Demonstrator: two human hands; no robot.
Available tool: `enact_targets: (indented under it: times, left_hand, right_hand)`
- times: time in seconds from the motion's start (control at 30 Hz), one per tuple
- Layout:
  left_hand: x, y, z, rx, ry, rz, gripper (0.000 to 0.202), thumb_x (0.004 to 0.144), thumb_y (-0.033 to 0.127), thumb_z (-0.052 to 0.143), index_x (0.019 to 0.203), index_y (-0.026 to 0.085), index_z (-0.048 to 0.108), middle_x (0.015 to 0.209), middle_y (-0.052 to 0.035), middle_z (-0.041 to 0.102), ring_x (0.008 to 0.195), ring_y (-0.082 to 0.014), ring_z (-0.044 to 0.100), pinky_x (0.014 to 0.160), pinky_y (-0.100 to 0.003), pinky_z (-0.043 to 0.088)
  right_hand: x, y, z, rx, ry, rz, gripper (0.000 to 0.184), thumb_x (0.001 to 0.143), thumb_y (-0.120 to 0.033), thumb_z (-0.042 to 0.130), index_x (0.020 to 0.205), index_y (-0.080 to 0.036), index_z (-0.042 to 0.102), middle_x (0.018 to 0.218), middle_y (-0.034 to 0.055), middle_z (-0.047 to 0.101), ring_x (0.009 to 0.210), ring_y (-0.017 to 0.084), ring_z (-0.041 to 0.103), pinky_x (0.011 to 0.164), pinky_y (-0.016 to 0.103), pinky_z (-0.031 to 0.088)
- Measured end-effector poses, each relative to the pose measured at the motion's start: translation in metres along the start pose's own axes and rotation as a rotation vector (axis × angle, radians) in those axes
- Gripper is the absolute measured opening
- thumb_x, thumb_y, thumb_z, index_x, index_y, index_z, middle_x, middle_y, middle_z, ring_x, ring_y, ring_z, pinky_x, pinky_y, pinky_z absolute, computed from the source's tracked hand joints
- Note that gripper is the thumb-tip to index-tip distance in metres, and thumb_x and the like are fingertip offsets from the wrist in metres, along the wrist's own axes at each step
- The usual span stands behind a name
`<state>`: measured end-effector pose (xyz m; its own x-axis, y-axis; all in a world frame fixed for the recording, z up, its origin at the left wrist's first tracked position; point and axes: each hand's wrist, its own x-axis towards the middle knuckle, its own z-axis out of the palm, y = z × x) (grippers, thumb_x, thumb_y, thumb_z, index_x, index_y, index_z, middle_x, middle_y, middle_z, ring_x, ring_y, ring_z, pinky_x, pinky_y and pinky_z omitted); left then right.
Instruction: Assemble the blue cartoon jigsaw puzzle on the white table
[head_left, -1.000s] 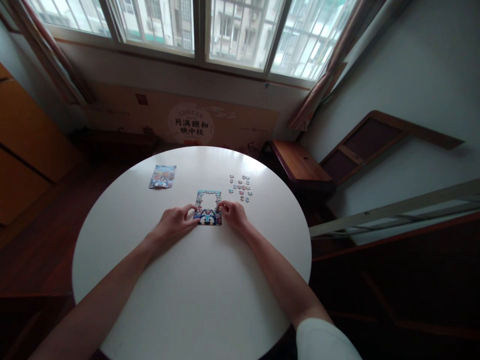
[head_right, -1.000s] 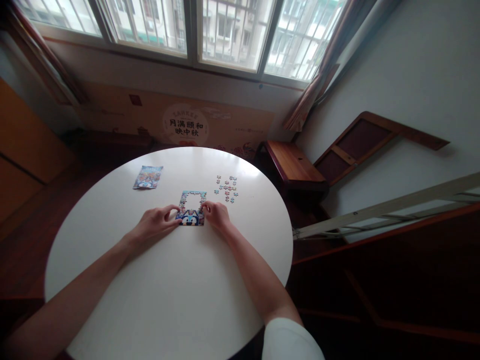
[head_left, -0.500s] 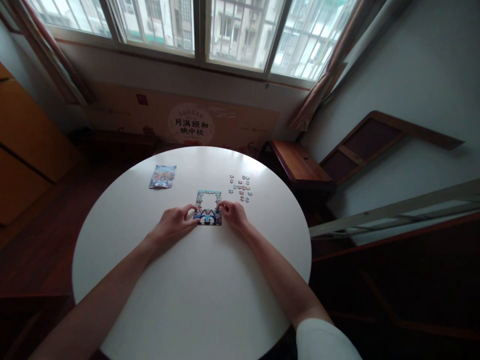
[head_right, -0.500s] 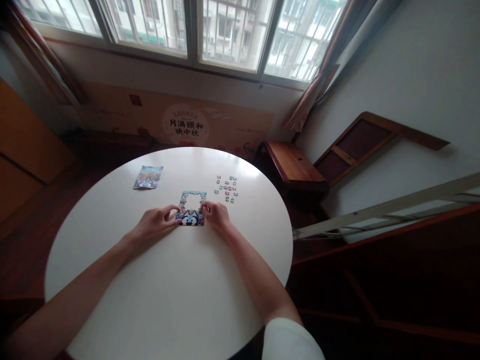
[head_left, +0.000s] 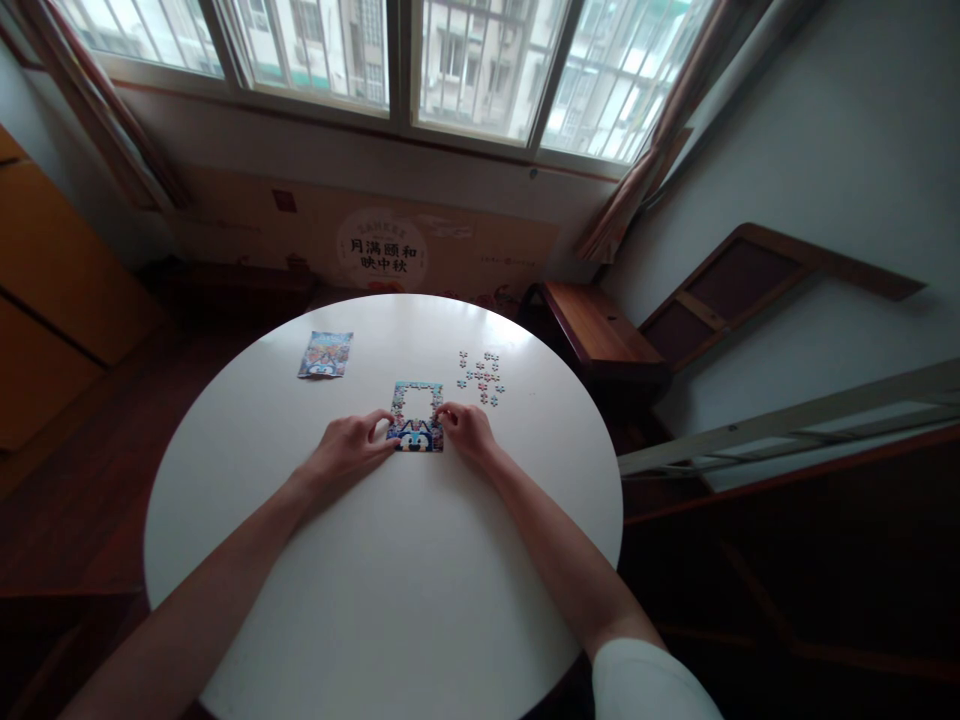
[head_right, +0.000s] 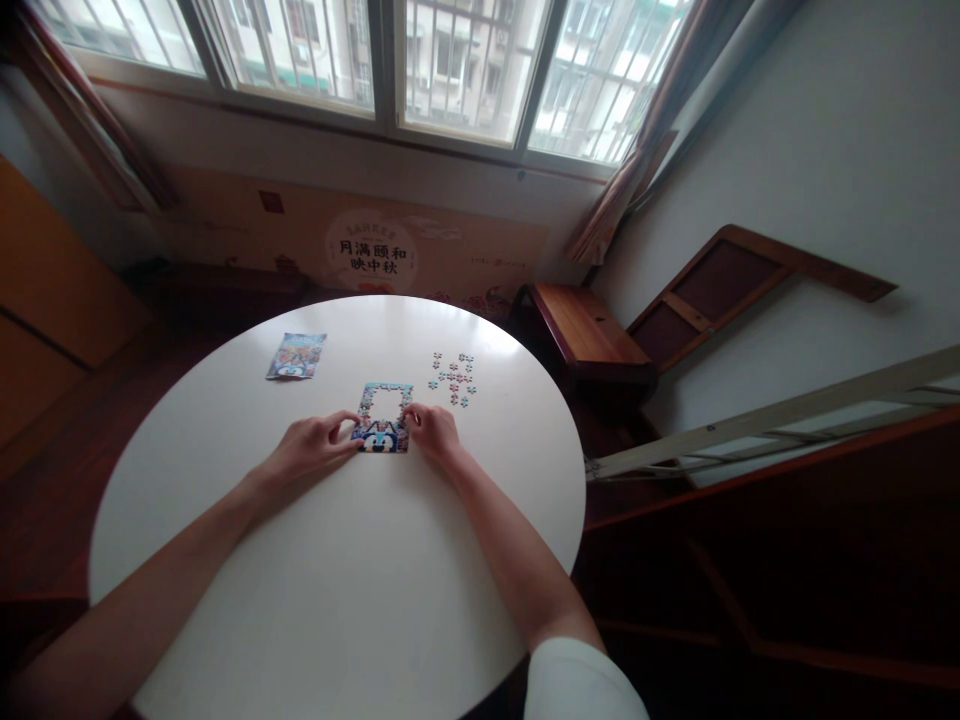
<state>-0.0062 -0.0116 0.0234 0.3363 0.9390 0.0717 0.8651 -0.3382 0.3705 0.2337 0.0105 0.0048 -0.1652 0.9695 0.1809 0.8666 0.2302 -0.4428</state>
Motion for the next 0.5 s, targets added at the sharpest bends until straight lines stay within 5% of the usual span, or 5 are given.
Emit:
enact_targets:
  times: [0.5]
  left_hand:
    - [0.0004,-0.0009,0.0004,-0.008,0.001,0.008,0.044,0.081,0.060,0.053,0.113,0.031,0.061,0.062,0.0045,0.059,0.059,-0.0152,0.058,0.056,-0.023,0.030]
  right_hand:
    - [-0.0001,-0.0008,-0.0009,-0.001,-0.018,0.012,0.027,0.086,-0.025,0.049,0.097,-0.027,0.074,0.085,0.0004,0.075,0.077,0.016,0.066,0.072,0.022,0.041]
